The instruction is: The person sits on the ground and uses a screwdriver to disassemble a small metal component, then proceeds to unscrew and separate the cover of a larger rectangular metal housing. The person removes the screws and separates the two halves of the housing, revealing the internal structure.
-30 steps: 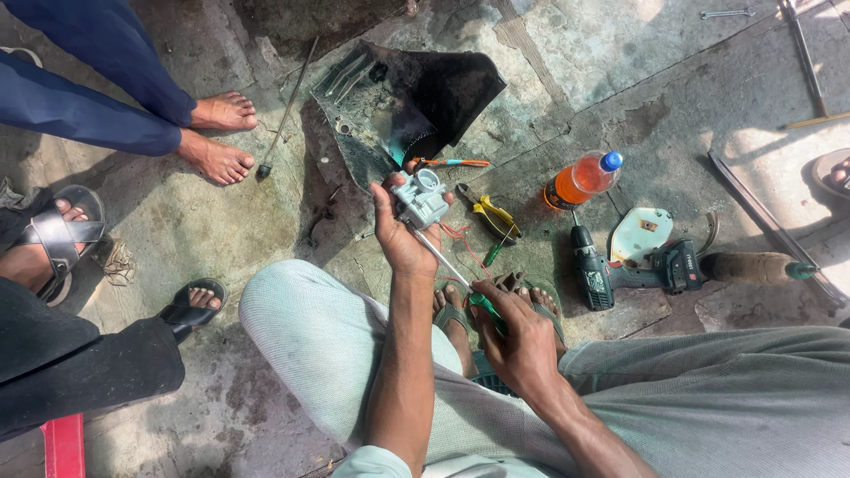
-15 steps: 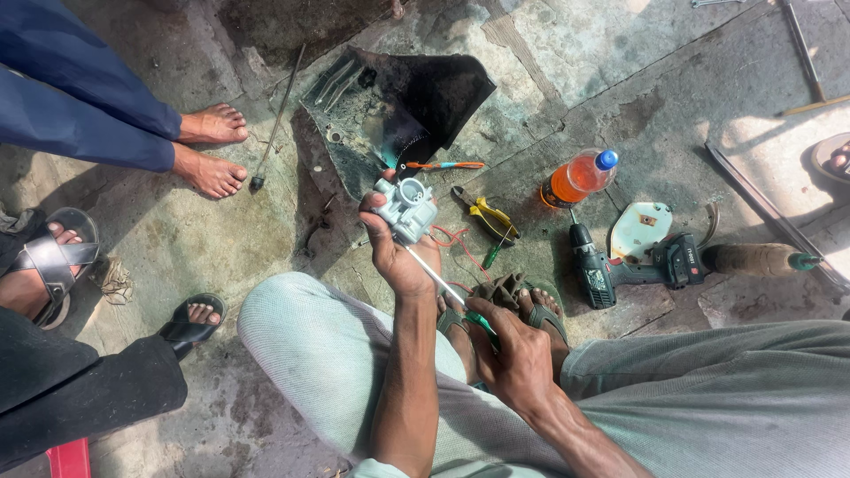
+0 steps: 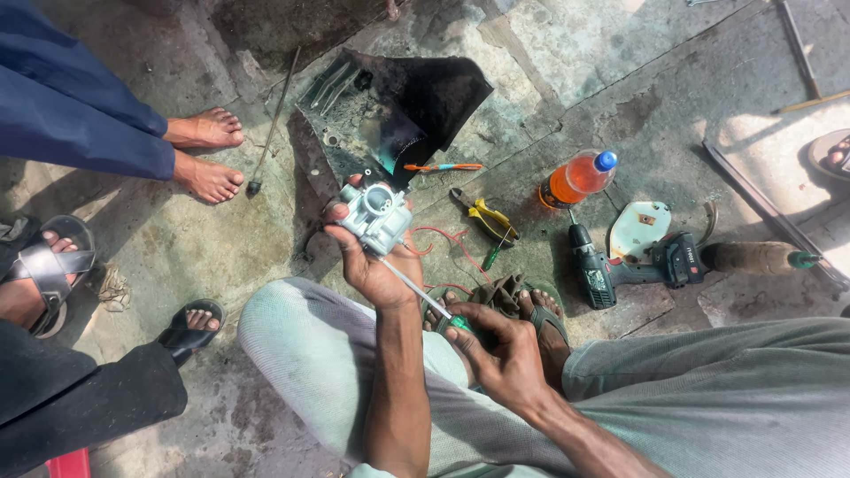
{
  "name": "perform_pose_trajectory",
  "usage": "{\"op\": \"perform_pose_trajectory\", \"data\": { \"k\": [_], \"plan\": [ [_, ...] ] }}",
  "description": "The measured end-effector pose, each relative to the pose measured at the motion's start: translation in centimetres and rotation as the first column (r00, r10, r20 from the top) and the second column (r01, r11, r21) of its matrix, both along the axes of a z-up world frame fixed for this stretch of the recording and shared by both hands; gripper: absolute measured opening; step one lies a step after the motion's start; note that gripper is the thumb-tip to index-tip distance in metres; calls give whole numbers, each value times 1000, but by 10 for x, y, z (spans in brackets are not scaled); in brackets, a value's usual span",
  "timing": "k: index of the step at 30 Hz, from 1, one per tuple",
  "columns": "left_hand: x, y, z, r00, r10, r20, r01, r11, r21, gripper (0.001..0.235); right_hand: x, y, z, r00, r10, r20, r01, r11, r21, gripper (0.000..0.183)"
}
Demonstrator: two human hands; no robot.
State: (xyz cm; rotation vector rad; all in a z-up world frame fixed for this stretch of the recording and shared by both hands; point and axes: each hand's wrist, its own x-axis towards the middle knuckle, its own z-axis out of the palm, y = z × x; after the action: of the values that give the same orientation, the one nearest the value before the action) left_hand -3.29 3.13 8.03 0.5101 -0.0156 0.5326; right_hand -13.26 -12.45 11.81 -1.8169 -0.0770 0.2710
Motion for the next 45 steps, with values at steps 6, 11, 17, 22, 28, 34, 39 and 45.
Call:
{"op": "perform_pose_trajectory", "data": {
  "k": [6, 11, 17, 22, 28, 34, 39, 45],
  "plan": [
    [-2, 2, -17, 998, -39, -43, 36, 998, -51, 29, -1, -2, -7, 996, 77, -35, -82, 977, -198, 35],
    [3, 15, -34, 984, -164, 70, 178, 917, -356, 40, -7, -24, -39, 982, 133, 131, -152, 978, 144, 31],
    [3, -9, -30, 930, -287, 229, 356, 854, -378, 52, 26, -2, -39, 910, -37, -413, 193, 920, 341, 28],
    [-1, -28, -30, 913, -324, 247, 397, 847, -354, 57, 63, 10, -2, 959, 29, -282, 105, 887, 450, 46],
    [6, -37, -36, 947, -320, -42, 316, 946, -73, 63, 84, 14, -13, 988, -155, 22, 148, 972, 184, 44],
    [7, -29, -49, 911, -337, -237, 344, 939, -13, 62, 97, -2, -25, 853, -90, 514, 180, 976, -127, 49],
    [20, -19, -92, 766, -417, -489, 267, 899, -347, 38, 85, 0, -26, 798, 58, 600, 73, 979, -192, 61],
    [28, -23, -105, 750, -418, -512, 201, 882, -427, 30, 55, -26, -13, 957, -170, -235, 213, 962, 170, 58]
  ]
}}
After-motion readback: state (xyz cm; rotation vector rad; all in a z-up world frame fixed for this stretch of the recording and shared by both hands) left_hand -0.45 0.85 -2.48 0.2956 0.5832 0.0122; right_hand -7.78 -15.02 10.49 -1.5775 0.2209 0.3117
